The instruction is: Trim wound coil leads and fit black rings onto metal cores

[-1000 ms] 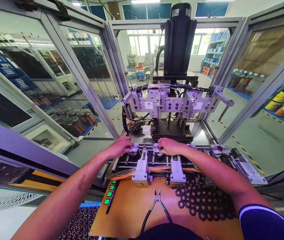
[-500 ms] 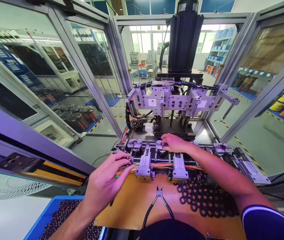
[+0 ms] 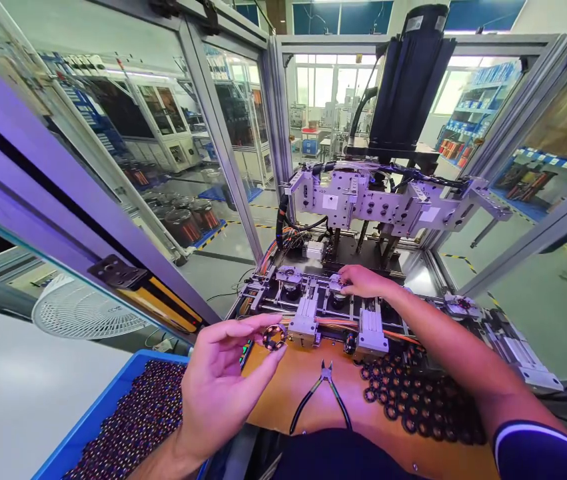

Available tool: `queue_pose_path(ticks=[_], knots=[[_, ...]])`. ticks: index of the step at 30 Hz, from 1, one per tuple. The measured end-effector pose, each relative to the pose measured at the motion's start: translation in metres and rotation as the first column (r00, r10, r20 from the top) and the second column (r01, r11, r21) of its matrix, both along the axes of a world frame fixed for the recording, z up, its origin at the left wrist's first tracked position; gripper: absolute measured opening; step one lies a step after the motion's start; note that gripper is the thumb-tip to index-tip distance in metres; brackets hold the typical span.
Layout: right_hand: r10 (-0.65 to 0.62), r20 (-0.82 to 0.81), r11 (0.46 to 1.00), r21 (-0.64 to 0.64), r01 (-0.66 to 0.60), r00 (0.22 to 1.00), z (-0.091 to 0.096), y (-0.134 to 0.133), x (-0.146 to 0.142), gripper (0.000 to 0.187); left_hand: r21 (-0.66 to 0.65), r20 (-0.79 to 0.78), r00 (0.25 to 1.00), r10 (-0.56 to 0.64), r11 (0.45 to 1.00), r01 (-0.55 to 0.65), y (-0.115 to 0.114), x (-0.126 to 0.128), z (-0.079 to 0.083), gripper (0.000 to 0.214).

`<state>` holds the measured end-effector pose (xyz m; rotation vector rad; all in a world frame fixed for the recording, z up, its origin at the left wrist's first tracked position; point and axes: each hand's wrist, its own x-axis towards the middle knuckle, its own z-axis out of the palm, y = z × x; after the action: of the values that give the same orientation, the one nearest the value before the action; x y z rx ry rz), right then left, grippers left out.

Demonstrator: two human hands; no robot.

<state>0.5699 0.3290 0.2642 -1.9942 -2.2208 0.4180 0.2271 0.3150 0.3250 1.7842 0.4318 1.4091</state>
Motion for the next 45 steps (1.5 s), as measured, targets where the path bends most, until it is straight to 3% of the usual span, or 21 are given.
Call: queue_pose_path(ticks=[4,8,16,24,30,34,41,45], knots=[[-0.014,-0.065,0.999,0.041,0.017,0.998,0.010,0.003,-0.002,0.028,-0.053,-0.008,1.000,-0.009,0.999,0.008,-0.001,-0.002,0.002,0.048],[-0.014,-0.147,0.986,0.164,0.038,0.989,0.023,-0.006,-0.022,0.017,-0.089,-0.001,1.000,0.004,0.996,-0.004,-0.003,-0.005,0.002,0.050],[0.132,-0.320,0.910,0.414,0.013,0.938,0.044,-0.071,-0.093,0.005,-0.152,-0.007,1.000,0.016,0.988,-0.017,-0.009,-0.008,0.001,0.050],[0.231,-0.416,0.898,0.439,-0.028,0.880,0.043,-0.118,-0.131,0.005,-0.253,-0.016,0.999,-0.046,0.967,0.040,-0.013,-0.012,-0.006,0.053],[0.222,-0.460,0.916,0.401,-0.023,0.860,0.043,-0.136,-0.140,0.008,-0.208,-0.050,0.998,-0.033,0.978,0.022,-0.020,-0.014,-0.004,0.052],[0.188,-0.431,0.941,0.337,-0.036,0.882,0.025,-0.141,-0.149,0.008,-0.175,-0.018,1.000,-0.023,0.984,0.020,-0.025,-0.015,-0.006,0.055],[0.142,-0.359,0.967,0.248,-0.052,0.923,-0.042,-0.125,-0.177,0.003,-0.132,0.004,1.000,-0.019,0.991,0.019,-0.032,-0.021,-0.010,0.058],[0.155,-0.342,0.971,0.223,-0.080,0.927,-0.056,-0.117,-0.189,0.003,-0.136,0.004,1.000,0.009,0.991,-0.008,-0.035,-0.028,-0.010,0.059]])
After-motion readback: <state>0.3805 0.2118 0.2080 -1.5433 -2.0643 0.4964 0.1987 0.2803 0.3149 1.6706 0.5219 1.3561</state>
